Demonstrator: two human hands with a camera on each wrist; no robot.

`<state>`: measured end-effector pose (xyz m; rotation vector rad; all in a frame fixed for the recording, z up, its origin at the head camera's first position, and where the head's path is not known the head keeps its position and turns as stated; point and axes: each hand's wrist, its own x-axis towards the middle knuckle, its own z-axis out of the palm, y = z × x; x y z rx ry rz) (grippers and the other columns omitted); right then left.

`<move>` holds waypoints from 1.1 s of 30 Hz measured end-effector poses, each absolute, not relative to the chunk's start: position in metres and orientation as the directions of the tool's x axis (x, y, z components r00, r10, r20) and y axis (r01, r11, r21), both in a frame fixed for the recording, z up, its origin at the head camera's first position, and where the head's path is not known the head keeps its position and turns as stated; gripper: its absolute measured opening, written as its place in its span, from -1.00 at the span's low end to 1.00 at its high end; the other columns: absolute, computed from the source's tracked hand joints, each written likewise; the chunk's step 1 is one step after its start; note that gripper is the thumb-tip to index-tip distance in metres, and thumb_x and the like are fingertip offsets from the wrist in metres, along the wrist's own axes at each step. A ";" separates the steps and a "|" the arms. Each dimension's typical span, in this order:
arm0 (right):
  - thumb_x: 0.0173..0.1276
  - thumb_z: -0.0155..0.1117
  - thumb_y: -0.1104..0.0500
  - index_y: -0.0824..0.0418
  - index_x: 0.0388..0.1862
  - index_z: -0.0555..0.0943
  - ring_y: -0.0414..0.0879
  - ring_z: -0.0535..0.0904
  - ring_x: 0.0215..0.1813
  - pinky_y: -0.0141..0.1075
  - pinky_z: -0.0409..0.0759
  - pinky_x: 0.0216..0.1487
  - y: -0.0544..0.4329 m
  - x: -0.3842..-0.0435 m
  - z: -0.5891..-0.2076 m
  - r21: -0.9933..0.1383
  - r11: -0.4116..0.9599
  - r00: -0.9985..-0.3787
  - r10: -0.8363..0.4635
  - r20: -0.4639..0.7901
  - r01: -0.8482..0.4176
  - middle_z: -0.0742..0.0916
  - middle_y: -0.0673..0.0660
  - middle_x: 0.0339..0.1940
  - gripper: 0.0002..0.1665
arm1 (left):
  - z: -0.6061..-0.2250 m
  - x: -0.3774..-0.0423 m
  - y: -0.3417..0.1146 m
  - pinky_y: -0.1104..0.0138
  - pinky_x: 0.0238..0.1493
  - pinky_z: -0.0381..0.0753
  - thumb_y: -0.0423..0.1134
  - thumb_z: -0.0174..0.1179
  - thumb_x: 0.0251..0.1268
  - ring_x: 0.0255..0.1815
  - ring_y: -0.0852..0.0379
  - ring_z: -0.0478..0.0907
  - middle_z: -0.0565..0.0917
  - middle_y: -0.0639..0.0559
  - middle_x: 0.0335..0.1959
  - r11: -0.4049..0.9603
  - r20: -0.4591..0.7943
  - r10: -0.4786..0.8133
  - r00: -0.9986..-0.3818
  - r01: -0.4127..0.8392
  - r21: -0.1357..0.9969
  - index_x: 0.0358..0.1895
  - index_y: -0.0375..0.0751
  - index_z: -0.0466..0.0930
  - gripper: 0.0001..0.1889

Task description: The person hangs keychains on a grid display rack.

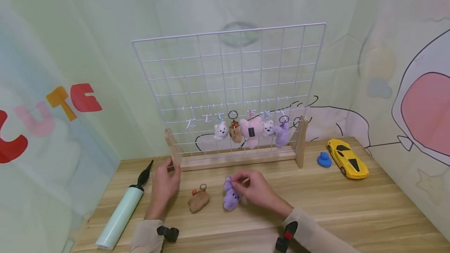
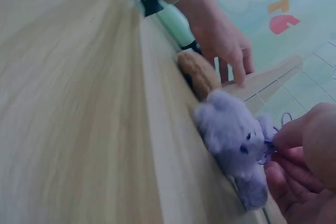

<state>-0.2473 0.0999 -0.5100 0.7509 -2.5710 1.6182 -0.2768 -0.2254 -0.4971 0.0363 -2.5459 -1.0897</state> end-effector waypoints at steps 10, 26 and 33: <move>0.54 0.41 0.20 0.10 0.01 0.81 -0.29 0.69 -0.11 -0.40 0.71 -0.09 0.101 -0.246 -0.514 -0.719 0.449 -0.802 -0.541 0.255 -0.531 0.82 -0.03 -0.10 -0.86 | -0.497 -0.278 -0.226 -0.23 0.21 0.73 -0.27 0.19 0.61 0.15 -0.33 0.80 0.76 -0.37 0.24 0.702 0.329 -0.163 -0.930 0.125 0.701 0.33 -0.36 0.63 -0.62; 0.41 0.58 -0.05 -0.14 -0.06 0.85 -0.26 0.60 0.09 -0.36 0.61 0.10 0.095 -0.238 -0.506 -0.711 0.440 -0.767 -0.603 0.217 -0.548 0.71 -0.14 0.04 -0.83 | -0.497 -0.277 -0.226 -0.24 0.21 0.73 -0.27 0.20 0.61 0.14 -0.33 0.80 0.76 -0.37 0.24 0.704 0.332 -0.162 -0.929 0.127 0.699 0.34 -0.36 0.63 -0.62; 0.51 0.49 0.08 -0.06 -0.10 0.83 -0.32 0.65 -0.06 -0.40 0.66 -0.01 0.096 -0.241 -0.508 -0.710 0.430 -0.777 -0.573 0.263 -0.557 0.76 -0.15 -0.10 -0.94 | -0.497 -0.277 -0.226 -0.24 0.21 0.73 -0.27 0.19 0.61 0.15 -0.33 0.80 0.75 -0.37 0.25 0.700 0.326 -0.162 -0.931 0.124 0.703 0.36 -0.35 0.61 -0.61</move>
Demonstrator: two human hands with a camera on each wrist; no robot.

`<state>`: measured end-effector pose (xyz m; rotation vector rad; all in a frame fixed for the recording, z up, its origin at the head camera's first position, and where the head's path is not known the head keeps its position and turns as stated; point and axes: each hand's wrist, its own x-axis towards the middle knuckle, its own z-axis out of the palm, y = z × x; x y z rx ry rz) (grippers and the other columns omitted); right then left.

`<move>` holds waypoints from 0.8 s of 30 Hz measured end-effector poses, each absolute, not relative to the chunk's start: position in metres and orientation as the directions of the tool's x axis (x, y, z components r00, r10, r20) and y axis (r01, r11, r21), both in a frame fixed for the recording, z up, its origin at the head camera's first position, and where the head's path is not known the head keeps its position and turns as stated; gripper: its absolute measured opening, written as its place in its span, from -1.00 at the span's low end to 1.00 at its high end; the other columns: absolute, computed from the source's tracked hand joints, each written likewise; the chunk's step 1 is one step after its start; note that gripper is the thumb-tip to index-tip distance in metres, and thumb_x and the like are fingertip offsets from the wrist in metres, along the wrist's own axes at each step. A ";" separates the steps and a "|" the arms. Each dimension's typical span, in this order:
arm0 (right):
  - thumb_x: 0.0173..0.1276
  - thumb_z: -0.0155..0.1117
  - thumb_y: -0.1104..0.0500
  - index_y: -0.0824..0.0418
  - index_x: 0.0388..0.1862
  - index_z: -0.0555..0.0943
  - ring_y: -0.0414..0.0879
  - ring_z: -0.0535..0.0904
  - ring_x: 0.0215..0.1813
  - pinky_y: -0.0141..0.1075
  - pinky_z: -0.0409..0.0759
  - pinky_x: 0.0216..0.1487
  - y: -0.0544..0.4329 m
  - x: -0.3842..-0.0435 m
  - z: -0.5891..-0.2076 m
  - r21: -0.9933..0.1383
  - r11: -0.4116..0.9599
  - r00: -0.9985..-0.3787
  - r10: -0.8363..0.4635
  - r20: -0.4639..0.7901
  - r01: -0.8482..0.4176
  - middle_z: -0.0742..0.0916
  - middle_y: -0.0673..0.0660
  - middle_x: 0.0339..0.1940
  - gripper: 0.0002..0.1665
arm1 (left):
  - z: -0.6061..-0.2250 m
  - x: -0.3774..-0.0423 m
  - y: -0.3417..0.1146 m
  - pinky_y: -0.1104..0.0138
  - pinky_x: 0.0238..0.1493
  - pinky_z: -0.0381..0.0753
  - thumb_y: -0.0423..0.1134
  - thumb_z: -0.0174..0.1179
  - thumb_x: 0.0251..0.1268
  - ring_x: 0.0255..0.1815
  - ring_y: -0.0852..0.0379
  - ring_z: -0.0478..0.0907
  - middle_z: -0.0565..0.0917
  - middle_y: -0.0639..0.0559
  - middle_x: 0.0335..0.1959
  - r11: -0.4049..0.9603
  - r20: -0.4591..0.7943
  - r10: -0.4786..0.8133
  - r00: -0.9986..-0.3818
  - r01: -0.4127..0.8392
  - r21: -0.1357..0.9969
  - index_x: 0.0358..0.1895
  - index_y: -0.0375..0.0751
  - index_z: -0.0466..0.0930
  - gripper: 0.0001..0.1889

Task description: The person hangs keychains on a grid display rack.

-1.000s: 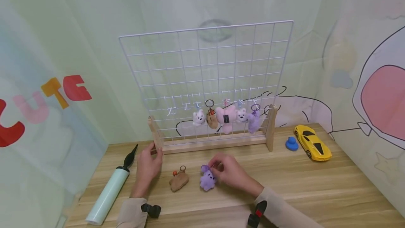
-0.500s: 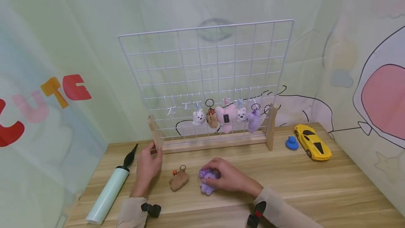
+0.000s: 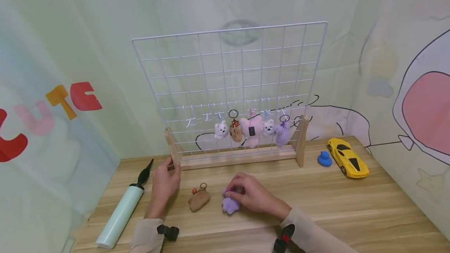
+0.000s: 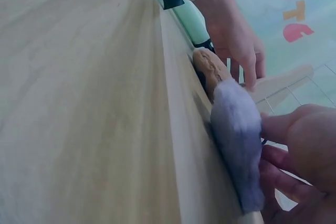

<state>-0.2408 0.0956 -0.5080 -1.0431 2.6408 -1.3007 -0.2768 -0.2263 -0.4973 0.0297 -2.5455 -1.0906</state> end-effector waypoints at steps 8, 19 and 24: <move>0.60 0.37 0.16 0.03 -0.08 0.77 -0.26 0.72 -0.16 -0.36 0.76 -0.08 0.101 -0.247 -0.501 -0.806 0.385 -0.848 -0.468 0.250 -0.450 0.83 -0.08 -0.19 -0.93 | -0.498 -0.277 -0.226 -0.23 0.24 0.72 -0.27 0.20 0.60 0.14 -0.33 0.80 0.75 -0.37 0.24 0.712 0.334 -0.169 -0.927 0.119 0.692 0.34 -0.36 0.63 -0.62; 0.61 0.35 0.16 0.08 -0.03 0.76 -0.16 0.74 -0.18 -0.35 0.74 -0.12 0.103 -0.247 -0.478 -0.850 0.318 -0.880 -0.371 0.296 -0.420 0.85 -0.01 -0.17 -0.91 | -0.496 -0.276 -0.225 -0.23 0.21 0.73 -0.29 0.20 0.59 0.13 -0.33 0.80 0.75 -0.39 0.23 0.704 0.337 -0.169 -0.926 0.125 0.699 0.33 -0.38 0.63 -0.62; 0.63 0.34 0.12 0.10 -0.03 0.77 -0.11 0.75 -0.19 -0.34 0.75 -0.14 0.100 -0.247 -0.469 -0.852 0.292 -0.875 -0.360 0.323 -0.435 0.86 0.01 -0.17 -0.88 | -0.496 -0.276 -0.226 -0.23 0.23 0.72 -0.28 0.19 0.61 0.16 -0.34 0.79 0.75 -0.40 0.23 0.711 0.325 -0.170 -0.930 0.113 0.694 0.35 -0.37 0.61 -0.61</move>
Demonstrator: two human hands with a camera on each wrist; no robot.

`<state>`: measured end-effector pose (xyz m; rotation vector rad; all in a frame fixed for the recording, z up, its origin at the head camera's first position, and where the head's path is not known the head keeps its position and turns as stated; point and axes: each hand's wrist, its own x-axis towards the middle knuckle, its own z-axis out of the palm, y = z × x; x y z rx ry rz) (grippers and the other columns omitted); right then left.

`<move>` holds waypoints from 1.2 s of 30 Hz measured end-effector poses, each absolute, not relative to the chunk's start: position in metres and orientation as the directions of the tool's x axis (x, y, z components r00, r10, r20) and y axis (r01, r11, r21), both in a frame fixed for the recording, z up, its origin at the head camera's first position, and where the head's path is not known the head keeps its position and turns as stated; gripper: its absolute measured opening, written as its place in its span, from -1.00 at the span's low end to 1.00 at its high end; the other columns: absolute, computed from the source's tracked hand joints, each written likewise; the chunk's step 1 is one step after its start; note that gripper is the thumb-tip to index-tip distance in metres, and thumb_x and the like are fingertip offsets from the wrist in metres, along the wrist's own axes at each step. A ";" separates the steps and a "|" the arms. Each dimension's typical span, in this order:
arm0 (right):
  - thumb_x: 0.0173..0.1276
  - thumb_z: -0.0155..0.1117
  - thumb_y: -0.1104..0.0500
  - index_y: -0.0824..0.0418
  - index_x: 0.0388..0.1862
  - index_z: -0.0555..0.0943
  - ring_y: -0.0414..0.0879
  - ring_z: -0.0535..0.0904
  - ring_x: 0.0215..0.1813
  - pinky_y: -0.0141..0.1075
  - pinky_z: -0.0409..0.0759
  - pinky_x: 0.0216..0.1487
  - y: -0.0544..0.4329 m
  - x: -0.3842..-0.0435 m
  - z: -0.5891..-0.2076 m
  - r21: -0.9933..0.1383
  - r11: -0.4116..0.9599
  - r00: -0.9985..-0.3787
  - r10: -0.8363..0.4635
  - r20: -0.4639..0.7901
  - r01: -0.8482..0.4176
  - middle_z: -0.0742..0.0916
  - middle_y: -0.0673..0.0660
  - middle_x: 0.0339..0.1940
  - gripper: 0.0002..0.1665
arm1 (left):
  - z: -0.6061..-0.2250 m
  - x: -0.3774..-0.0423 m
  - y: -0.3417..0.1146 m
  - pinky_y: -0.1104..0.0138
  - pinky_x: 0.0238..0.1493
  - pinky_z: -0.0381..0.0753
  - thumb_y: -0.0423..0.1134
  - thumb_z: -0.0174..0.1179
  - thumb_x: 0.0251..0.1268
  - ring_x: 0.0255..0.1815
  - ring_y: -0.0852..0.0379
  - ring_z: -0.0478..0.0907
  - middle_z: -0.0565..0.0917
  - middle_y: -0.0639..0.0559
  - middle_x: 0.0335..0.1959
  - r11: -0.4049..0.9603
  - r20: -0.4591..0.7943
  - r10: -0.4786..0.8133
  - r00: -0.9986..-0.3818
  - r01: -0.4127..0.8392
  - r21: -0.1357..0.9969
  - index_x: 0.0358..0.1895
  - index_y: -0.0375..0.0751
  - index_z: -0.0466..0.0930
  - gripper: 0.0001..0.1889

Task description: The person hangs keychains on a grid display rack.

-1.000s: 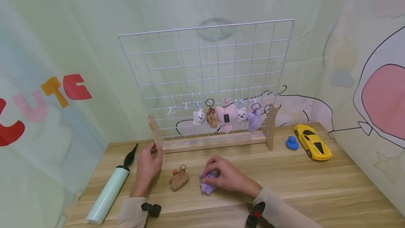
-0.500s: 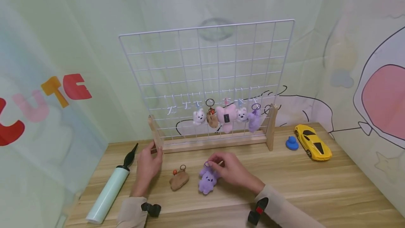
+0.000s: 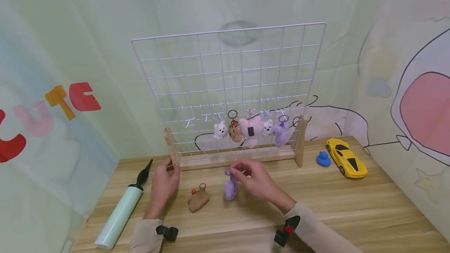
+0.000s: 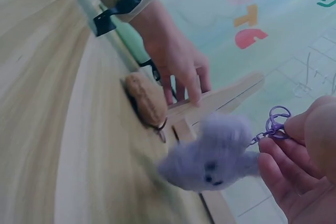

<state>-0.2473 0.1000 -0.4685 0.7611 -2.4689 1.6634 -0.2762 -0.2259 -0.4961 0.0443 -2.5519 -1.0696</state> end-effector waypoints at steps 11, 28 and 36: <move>0.63 0.35 0.08 0.08 0.00 0.75 -0.13 0.76 -0.16 -0.31 0.78 -0.09 0.091 -0.251 -0.447 -0.842 0.258 -0.864 -0.322 0.388 -0.474 0.86 0.02 -0.11 -0.87 | -0.493 -0.275 -0.225 -0.23 0.25 0.71 -0.27 0.18 0.62 0.18 -0.35 0.78 0.75 -0.42 0.23 0.705 0.313 -0.171 -0.934 0.106 0.702 0.38 -0.36 0.59 -0.60; 0.59 0.40 0.14 0.08 -0.04 0.79 -0.15 0.81 -0.23 -0.29 0.80 -0.27 0.072 -0.254 -0.412 -0.797 0.263 -0.834 -0.279 0.477 -0.544 0.88 0.01 -0.19 -0.91 | -0.496 -0.275 -0.225 -0.21 0.23 0.73 -0.27 0.17 0.63 0.19 -0.32 0.78 0.72 -0.37 0.31 0.702 0.310 -0.166 -0.936 0.109 0.703 0.41 -0.35 0.57 -0.58; 0.56 0.43 0.13 0.08 -0.05 0.79 -0.17 0.80 -0.26 -0.28 0.81 -0.24 0.060 -0.261 -0.388 -0.762 0.248 -0.801 -0.217 0.558 -0.598 0.87 0.00 -0.20 -0.91 | -0.494 -0.274 -0.225 -0.20 0.22 0.74 -0.27 0.16 0.63 0.19 -0.32 0.78 0.72 -0.37 0.31 0.699 0.304 -0.168 -0.938 0.104 0.707 0.41 -0.35 0.57 -0.58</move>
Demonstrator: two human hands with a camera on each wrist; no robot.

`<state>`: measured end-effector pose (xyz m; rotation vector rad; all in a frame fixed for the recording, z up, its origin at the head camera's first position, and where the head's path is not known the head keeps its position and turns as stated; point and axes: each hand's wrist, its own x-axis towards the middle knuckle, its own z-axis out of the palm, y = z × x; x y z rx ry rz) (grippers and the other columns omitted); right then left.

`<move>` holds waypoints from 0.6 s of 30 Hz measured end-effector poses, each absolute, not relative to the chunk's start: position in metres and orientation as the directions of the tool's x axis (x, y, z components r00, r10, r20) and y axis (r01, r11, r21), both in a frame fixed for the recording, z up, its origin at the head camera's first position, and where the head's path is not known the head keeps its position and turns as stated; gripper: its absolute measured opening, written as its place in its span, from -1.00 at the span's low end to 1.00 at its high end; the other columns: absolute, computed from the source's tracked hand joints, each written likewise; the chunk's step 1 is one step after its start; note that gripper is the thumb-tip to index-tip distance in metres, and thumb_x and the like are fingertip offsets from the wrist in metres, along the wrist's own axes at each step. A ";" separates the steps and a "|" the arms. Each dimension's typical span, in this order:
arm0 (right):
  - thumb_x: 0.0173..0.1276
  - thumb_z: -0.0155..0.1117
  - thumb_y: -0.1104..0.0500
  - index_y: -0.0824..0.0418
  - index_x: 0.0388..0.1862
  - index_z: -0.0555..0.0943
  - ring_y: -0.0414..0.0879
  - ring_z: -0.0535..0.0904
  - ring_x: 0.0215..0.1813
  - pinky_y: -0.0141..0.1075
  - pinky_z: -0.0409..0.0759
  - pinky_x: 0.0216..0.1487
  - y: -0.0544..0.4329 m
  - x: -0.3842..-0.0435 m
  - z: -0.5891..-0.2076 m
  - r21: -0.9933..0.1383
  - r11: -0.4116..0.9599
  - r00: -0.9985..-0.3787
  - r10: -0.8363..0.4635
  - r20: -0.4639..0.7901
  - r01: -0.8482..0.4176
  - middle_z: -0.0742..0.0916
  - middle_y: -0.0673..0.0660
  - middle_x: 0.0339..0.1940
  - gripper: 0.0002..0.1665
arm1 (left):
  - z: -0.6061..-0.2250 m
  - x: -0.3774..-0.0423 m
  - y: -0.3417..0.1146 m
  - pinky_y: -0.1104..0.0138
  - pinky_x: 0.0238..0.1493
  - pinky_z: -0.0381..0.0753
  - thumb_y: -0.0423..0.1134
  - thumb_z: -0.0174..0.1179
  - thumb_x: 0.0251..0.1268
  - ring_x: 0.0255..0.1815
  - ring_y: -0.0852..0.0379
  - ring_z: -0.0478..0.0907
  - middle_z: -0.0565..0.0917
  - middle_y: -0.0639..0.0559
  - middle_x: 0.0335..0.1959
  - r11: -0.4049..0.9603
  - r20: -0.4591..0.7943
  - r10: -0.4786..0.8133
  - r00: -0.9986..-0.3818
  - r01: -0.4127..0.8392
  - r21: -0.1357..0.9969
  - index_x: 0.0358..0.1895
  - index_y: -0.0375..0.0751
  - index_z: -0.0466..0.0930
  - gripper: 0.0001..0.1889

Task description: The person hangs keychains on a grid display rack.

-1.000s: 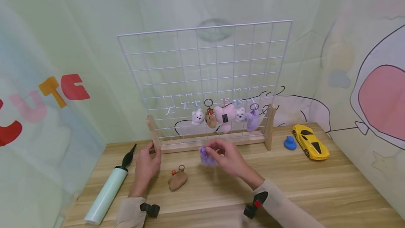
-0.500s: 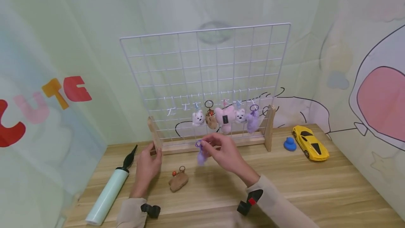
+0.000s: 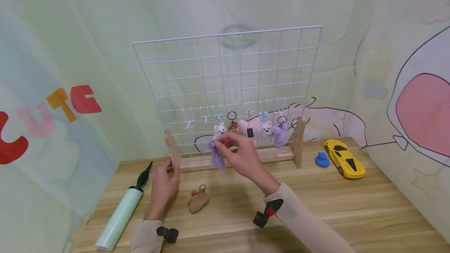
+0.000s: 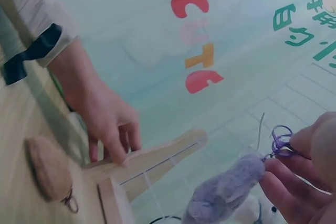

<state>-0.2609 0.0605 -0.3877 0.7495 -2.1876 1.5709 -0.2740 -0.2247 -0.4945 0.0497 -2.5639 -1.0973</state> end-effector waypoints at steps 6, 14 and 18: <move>0.57 0.42 0.12 0.10 -0.03 0.79 -0.10 0.76 -0.36 -0.25 0.79 -0.36 0.052 -0.261 -0.377 -0.786 0.186 -0.808 -0.160 0.567 -0.589 0.85 0.04 -0.21 -0.89 | -0.495 -0.273 -0.225 -0.20 0.22 0.74 -0.25 0.15 0.65 0.22 -0.33 0.77 0.71 -0.39 0.32 0.685 0.282 -0.170 -0.944 0.092 0.723 0.44 -0.34 0.55 -0.56; 0.53 0.48 0.02 0.02 -0.05 0.85 -0.15 0.78 -0.26 -0.29 0.79 -0.29 0.044 -0.269 -0.369 -0.775 0.218 -0.803 -0.097 0.587 -0.593 0.86 -0.03 -0.18 -0.85 | -0.494 -0.273 -0.224 -0.20 0.20 0.75 -0.27 0.16 0.63 0.20 -0.33 0.77 0.72 -0.41 0.29 0.684 0.290 -0.170 -0.942 0.099 0.723 0.43 -0.35 0.56 -0.57; 0.53 0.48 0.02 0.05 -0.07 0.85 -0.08 0.81 -0.31 -0.26 0.82 -0.28 0.039 -0.275 -0.367 -0.797 0.150 -0.811 -0.074 0.581 -0.585 0.87 0.04 -0.26 -0.83 | -0.494 -0.273 -0.225 -0.21 0.20 0.74 -0.27 0.17 0.62 0.19 -0.34 0.78 0.72 -0.42 0.28 0.686 0.300 -0.170 -0.939 0.106 0.720 0.43 -0.36 0.56 -0.56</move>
